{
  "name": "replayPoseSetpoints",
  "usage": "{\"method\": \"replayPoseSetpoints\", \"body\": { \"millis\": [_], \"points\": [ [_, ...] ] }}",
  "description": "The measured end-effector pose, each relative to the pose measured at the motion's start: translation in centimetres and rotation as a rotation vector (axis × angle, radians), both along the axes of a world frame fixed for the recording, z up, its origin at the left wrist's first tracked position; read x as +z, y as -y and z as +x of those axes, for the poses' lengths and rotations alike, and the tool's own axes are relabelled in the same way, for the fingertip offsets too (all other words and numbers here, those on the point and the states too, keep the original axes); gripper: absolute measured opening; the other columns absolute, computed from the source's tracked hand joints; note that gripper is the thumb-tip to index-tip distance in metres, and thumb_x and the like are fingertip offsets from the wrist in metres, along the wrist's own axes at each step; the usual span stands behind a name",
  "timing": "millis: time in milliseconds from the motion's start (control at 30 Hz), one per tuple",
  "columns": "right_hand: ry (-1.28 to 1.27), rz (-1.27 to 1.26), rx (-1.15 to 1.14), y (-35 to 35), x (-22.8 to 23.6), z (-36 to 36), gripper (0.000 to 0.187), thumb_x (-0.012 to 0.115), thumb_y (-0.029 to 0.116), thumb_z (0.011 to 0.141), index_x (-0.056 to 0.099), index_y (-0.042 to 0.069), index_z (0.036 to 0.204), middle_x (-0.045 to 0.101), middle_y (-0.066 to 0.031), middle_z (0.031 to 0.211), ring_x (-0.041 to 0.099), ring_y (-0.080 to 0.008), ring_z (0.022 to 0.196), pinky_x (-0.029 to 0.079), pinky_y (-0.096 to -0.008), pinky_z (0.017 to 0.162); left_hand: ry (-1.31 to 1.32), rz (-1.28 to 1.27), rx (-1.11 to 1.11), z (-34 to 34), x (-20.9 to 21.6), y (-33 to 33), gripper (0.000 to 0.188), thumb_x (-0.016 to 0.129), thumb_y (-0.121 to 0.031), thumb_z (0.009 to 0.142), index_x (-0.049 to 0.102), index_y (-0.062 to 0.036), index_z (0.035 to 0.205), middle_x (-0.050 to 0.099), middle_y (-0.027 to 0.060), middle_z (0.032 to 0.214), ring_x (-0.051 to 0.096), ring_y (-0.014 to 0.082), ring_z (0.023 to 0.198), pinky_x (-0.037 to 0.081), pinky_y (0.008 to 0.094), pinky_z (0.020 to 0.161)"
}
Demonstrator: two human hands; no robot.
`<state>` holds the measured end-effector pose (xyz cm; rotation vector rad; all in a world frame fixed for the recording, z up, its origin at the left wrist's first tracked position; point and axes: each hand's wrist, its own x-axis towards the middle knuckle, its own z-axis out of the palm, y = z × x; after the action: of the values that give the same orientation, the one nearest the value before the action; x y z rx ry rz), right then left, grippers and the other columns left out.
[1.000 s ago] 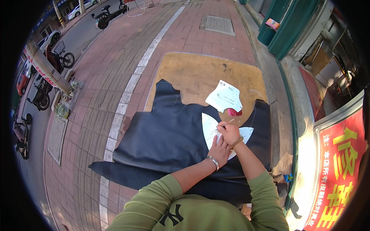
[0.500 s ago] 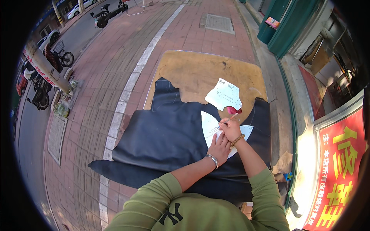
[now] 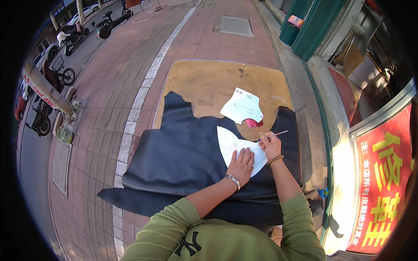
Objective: The person places white paper patterns onto a black leather sheet on a wooden table and traces their outlines with a white marking tool. The person repositions the patterns multiple times to mark different sections of the leather.
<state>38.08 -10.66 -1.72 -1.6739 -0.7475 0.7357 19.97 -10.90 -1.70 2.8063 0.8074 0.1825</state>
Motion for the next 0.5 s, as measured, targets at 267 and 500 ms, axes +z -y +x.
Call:
{"method": "replayPoseSetpoints", "body": {
  "millis": [267,500],
  "points": [
    [0.088,-0.015,0.102,1.9,-0.2,-0.6,0.012,0.06,0.012,0.091,0.062,0.001,0.092,0.067,-0.006,0.076,0.059,-0.0084,0.059,0.049,-0.0241,0.056,-0.086,0.031,-0.042,0.4,0.7,-0.2,0.053,0.05,-0.03,0.095,0.039,-0.0067,0.141,0.034,0.0217,0.148,0.031,0.0371,0.138,0.026,0.0485,0.112],
    [0.258,-0.093,0.19,-0.1,-0.8,-1.5,0.018,0.064,0.017,0.089,0.066,0.001,0.096,0.067,-0.0084,0.077,0.063,-0.0137,0.061,0.051,-0.0276,0.058,-0.115,0.04,-0.053,0.5,0.6,-0.3,0.055,0.049,-0.031,0.095,0.037,-0.0059,0.142,0.031,0.0236,0.15,0.031,0.0391,0.137,0.027,0.0486,0.111]
  ]
}}
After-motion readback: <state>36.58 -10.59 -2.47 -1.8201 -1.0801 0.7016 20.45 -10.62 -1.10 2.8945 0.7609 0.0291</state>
